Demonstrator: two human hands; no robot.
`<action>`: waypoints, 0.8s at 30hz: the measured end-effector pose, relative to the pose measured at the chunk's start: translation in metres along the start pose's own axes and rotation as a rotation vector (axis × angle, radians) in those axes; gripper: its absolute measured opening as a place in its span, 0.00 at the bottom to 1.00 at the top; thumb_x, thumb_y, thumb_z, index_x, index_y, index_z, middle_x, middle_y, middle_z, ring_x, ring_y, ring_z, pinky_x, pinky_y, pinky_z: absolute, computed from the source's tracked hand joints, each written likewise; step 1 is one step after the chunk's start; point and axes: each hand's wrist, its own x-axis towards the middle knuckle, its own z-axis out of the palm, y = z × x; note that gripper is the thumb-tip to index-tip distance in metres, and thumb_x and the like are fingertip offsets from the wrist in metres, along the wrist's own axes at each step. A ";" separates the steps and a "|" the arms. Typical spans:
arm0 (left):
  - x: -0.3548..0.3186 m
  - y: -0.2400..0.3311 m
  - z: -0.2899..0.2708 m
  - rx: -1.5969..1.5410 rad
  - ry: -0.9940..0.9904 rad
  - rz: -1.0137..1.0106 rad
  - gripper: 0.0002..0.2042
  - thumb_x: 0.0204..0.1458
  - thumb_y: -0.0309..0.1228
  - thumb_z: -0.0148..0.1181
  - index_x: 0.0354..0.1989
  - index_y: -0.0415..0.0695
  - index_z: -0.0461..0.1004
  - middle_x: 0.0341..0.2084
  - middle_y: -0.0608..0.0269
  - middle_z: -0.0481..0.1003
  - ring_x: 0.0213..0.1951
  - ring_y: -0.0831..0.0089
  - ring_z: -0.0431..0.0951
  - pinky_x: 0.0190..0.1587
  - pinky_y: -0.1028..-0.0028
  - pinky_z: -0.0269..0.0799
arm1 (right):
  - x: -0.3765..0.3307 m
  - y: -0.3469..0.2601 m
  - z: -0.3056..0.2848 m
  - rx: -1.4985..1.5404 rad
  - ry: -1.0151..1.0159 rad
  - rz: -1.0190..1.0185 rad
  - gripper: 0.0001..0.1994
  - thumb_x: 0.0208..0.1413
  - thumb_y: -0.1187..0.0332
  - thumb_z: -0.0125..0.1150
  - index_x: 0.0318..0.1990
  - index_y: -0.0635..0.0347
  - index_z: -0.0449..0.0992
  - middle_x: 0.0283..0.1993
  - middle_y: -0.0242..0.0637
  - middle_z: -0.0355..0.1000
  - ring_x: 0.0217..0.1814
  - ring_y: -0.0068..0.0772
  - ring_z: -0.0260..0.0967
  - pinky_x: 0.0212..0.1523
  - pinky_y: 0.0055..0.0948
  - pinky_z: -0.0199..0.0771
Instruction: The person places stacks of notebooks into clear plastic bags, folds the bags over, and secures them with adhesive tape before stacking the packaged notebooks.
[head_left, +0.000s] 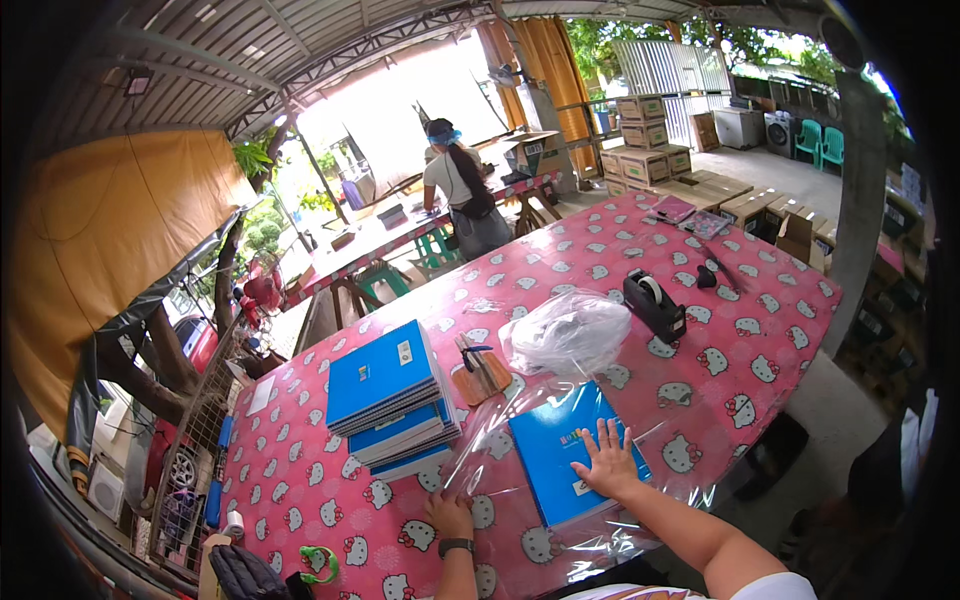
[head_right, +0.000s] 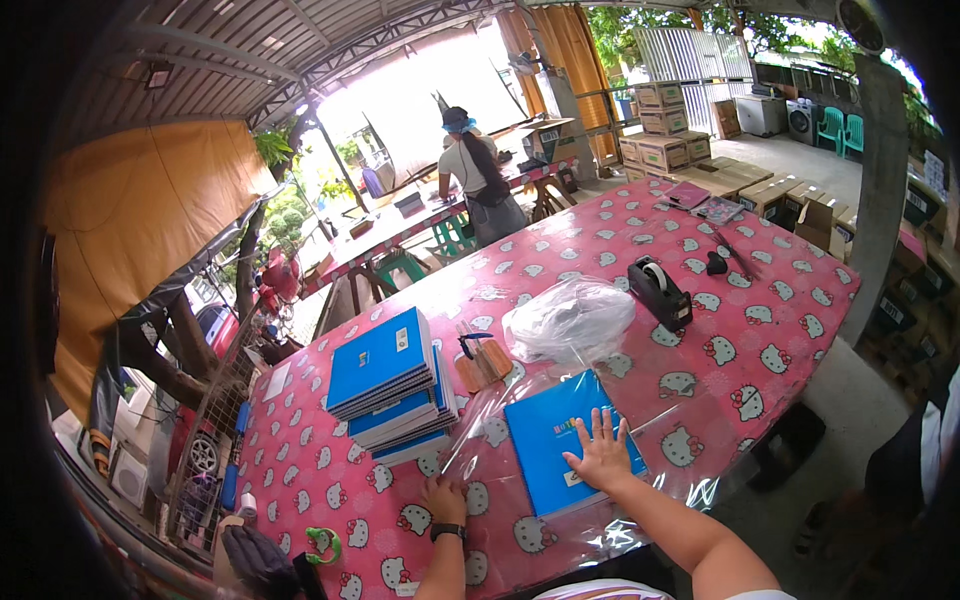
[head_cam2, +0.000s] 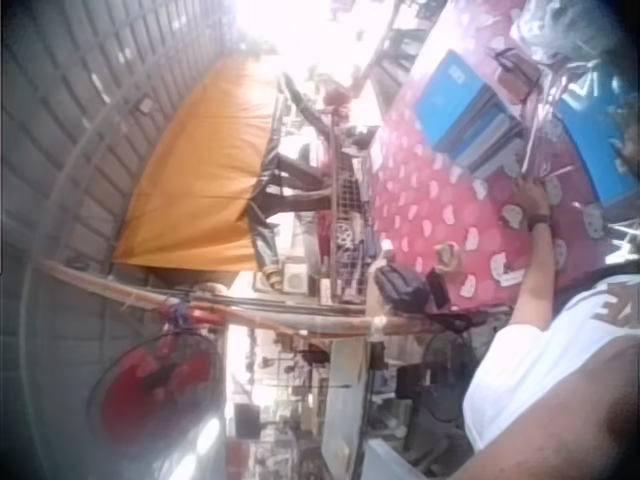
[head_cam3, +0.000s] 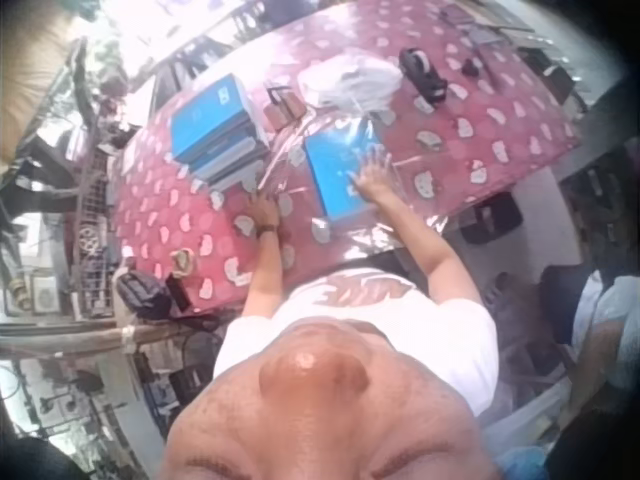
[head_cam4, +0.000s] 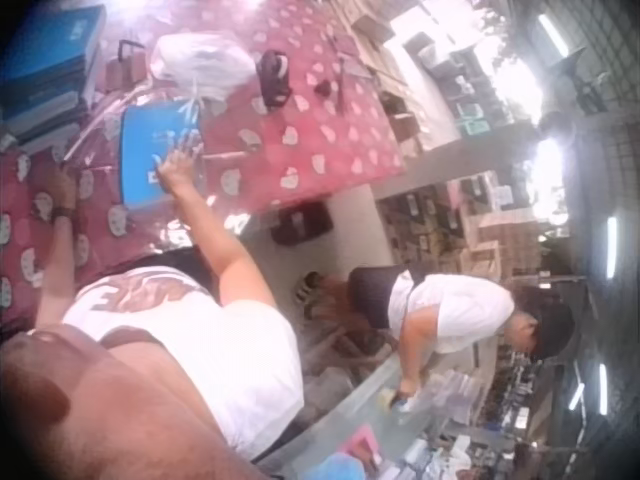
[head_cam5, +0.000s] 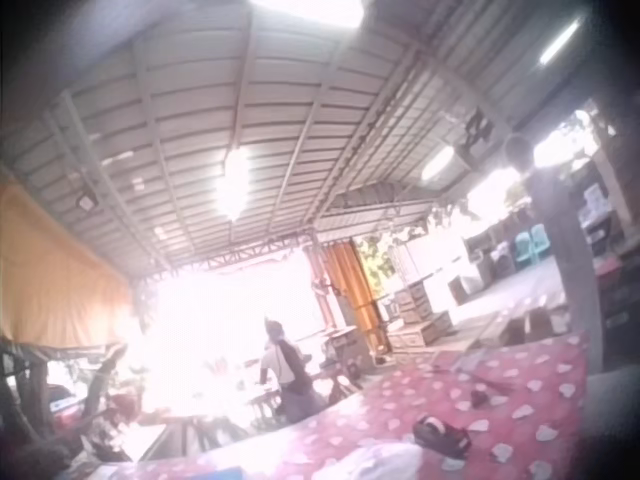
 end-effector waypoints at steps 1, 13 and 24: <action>0.002 -0.005 0.002 -0.003 0.001 -0.001 0.14 0.45 0.36 0.60 0.38 0.42 0.77 0.43 0.53 0.71 0.51 0.58 0.65 0.49 0.55 0.62 | 0.001 -0.001 -0.001 0.007 -0.003 -0.004 0.37 0.56 0.39 0.38 0.67 0.53 0.49 0.71 0.53 0.38 0.74 0.54 0.28 0.66 0.60 0.25; -0.003 -0.030 -0.044 -0.936 -0.587 -0.546 0.21 0.44 0.35 0.65 0.44 0.35 0.71 0.31 0.57 0.76 0.35 0.69 0.76 0.32 0.74 0.69 | 0.001 -0.002 0.003 0.001 -0.024 0.000 0.38 0.56 0.38 0.37 0.68 0.52 0.48 0.71 0.53 0.36 0.74 0.53 0.27 0.66 0.61 0.24; -0.008 -0.045 0.004 -0.692 -0.158 -0.446 0.21 0.37 0.39 0.69 0.37 0.37 0.75 0.27 0.53 0.78 0.30 0.62 0.78 0.35 0.66 0.72 | 0.003 -0.006 0.002 0.025 -0.010 -0.012 0.38 0.55 0.38 0.37 0.67 0.52 0.49 0.71 0.54 0.37 0.74 0.54 0.27 0.66 0.60 0.23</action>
